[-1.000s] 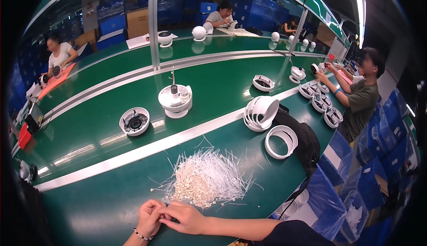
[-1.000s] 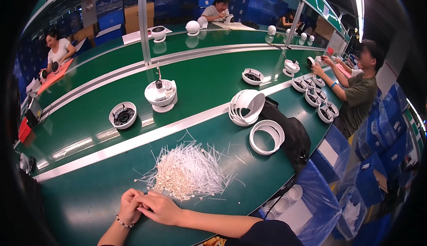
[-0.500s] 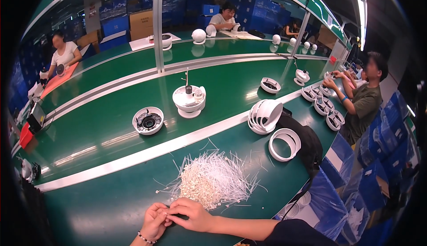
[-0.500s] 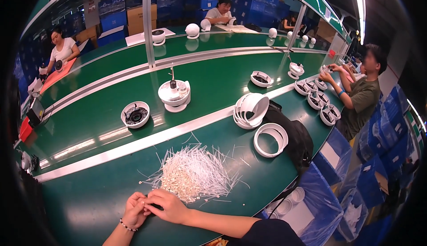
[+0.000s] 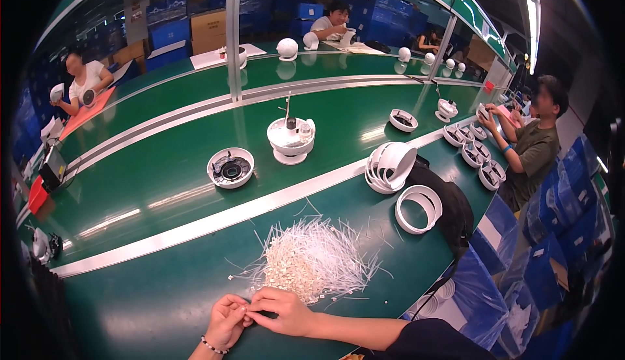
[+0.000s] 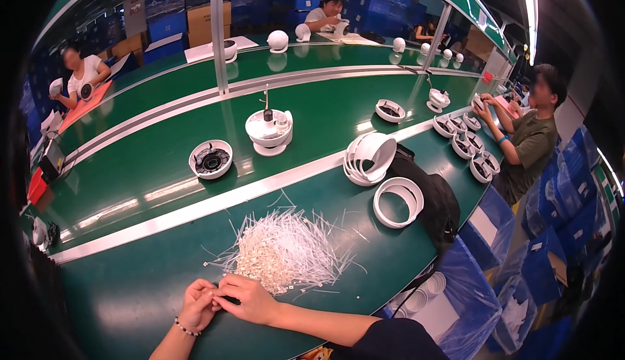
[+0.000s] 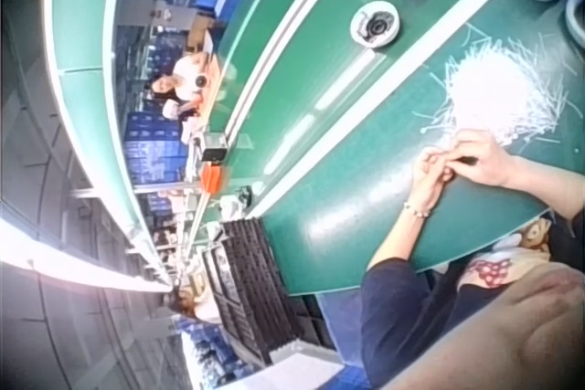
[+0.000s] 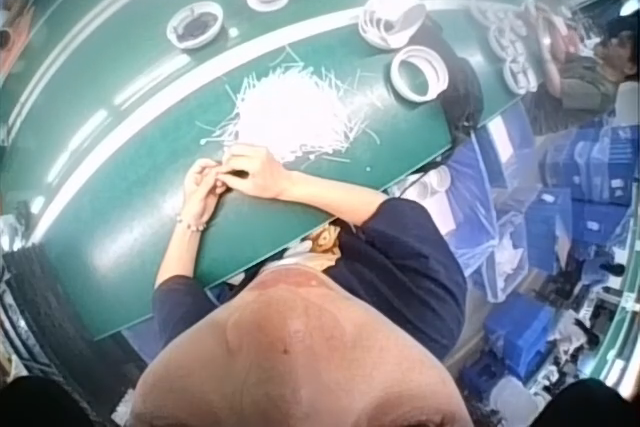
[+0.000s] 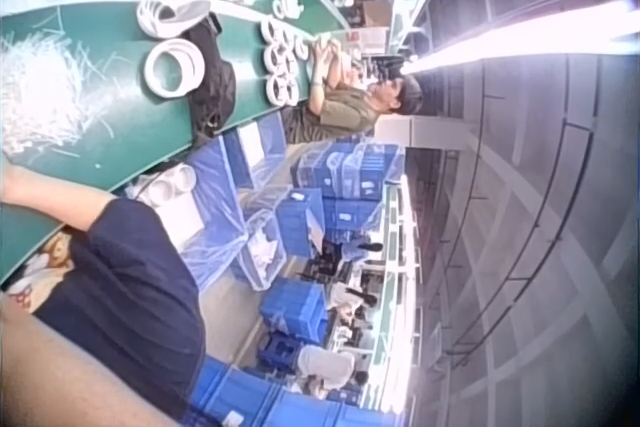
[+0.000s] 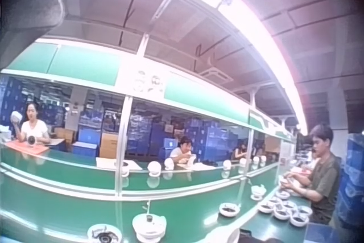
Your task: Manually assembling electronic circuit boards into plastic lighting fixture housings on a factory assembly line.
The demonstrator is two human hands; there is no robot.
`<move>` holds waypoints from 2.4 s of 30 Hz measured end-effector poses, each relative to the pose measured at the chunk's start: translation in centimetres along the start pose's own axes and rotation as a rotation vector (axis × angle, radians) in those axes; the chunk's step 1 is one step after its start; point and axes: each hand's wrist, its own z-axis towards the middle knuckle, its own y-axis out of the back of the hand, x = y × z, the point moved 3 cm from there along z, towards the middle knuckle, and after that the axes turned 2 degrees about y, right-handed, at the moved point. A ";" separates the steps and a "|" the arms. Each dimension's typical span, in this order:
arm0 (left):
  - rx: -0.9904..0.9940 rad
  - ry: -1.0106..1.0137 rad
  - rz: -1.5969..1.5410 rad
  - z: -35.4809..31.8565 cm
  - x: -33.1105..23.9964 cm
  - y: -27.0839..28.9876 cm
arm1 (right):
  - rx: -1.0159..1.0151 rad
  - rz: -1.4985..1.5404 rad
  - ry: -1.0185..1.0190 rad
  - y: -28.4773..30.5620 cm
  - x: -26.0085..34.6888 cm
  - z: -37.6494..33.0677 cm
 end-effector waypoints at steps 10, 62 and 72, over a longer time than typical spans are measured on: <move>-0.016 -0.013 0.052 0.0 0.2 0.1 | 0.014 -0.044 -0.007 0.2 -0.2 0.0; -0.256 -0.702 1.590 0.1 -0.7 -0.1 | 0.256 -0.722 -0.113 0.8 -3.2 0.3; -0.258 -0.687 1.564 0.4 -0.4 0.5 | 0.326 -0.734 -0.136 1.6 -4.4 0.4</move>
